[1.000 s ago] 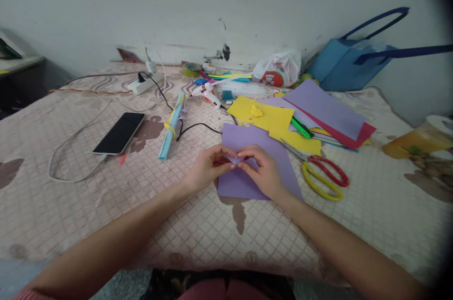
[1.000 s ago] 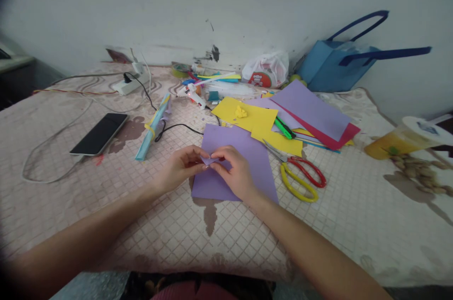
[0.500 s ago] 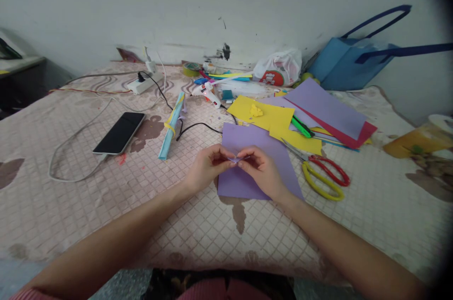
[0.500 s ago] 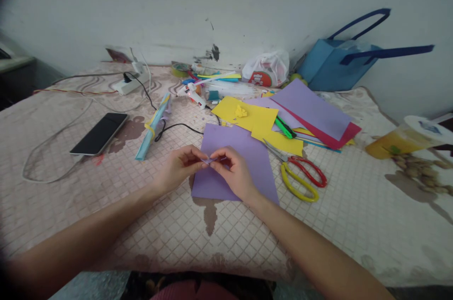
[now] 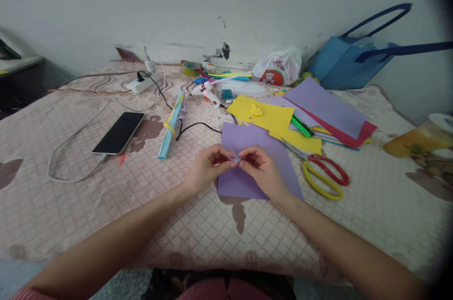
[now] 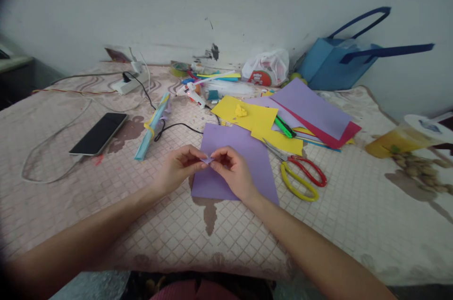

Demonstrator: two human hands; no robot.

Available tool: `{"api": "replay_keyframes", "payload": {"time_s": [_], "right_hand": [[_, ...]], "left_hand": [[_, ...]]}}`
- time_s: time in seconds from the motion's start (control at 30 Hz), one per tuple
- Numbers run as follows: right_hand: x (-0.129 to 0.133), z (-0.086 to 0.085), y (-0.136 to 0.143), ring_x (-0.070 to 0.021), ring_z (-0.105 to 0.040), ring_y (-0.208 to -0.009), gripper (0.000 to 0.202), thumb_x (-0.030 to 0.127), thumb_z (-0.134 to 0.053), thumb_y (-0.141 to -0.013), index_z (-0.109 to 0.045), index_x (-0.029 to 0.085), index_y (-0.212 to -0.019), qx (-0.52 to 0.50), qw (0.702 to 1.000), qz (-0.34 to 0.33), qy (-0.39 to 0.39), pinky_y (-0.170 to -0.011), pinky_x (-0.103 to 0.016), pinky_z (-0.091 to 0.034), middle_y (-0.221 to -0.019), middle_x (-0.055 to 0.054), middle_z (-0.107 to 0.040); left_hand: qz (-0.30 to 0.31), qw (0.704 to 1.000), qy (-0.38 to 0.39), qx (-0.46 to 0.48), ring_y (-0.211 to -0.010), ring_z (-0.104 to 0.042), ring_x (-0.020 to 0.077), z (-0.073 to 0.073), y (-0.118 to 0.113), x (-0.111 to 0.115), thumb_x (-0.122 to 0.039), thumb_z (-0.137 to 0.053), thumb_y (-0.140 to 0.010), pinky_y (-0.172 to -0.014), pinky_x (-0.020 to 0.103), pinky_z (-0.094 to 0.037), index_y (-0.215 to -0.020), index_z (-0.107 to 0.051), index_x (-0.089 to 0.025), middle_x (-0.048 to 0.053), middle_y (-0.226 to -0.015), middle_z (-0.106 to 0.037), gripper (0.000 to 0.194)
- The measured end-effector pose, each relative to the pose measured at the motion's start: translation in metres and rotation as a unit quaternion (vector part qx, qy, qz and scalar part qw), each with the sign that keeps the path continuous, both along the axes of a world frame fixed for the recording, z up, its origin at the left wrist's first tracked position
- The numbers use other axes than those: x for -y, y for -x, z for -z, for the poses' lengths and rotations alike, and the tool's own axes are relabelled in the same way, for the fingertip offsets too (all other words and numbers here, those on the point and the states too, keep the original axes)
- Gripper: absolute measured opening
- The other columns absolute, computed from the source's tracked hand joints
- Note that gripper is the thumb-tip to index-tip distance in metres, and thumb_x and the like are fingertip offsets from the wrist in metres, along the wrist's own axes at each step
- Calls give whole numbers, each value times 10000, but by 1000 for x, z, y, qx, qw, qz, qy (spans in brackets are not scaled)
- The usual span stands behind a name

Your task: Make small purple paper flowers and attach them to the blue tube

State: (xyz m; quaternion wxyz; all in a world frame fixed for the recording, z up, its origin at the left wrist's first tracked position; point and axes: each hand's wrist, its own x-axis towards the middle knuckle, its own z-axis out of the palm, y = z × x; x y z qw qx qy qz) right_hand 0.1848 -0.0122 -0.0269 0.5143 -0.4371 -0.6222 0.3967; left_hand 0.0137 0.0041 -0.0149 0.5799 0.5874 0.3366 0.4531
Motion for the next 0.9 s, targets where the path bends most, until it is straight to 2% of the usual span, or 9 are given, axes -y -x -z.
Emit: {"api": "replay_keyframes", "payload": {"time_s": [0.27, 0.4, 0.7, 0.9], "right_hand": [[-1, 2, -2, -152, -550, -774, 70, 236, -624, -799, -574, 233, -848, 32, 995, 2, -99, -678, -290, -471, -844, -18, -551], [0, 2, -2, -156, -549, -785, 54, 232, -625, -801, -575, 233, -823, 40, 993, 4, -114, -681, -294, -463, -828, -15, -554], [1, -1, 2, -138, -542, -735, 67, 245, -625, -791, -564, 219, -801, 16, 999, 3, -41, -672, -274, -465, -788, 1, -548], [-1, 3, 1, -129, -544, -702, 94, 281, -634, -787, -565, 221, -811, -11, 999, 4, 41, -642, -250, -450, -764, 13, -577]], "left_hand": [[-12, 999, -41, -21, -742, -622, 134, 0, 1, 1, -208, -727, -701, -704, 242, -486, -800, -641, -152, 29, -780, -667, 143], [-21, 997, -64, -35, -741, -621, 135, 1, 2, 2, -232, -717, -717, -700, 240, -482, -791, -646, -160, 31, -781, -671, 126], [-18, 999, -19, -23, -674, -579, 119, 2, -1, 0, -279, -687, -746, -656, 231, -454, -741, -611, -150, 19, -716, -634, 150], [0, 999, -29, -41, -761, -590, 135, 6, -1, -3, -295, -633, -798, -700, 236, -452, -849, -620, -126, 55, -813, -643, 177]]}}
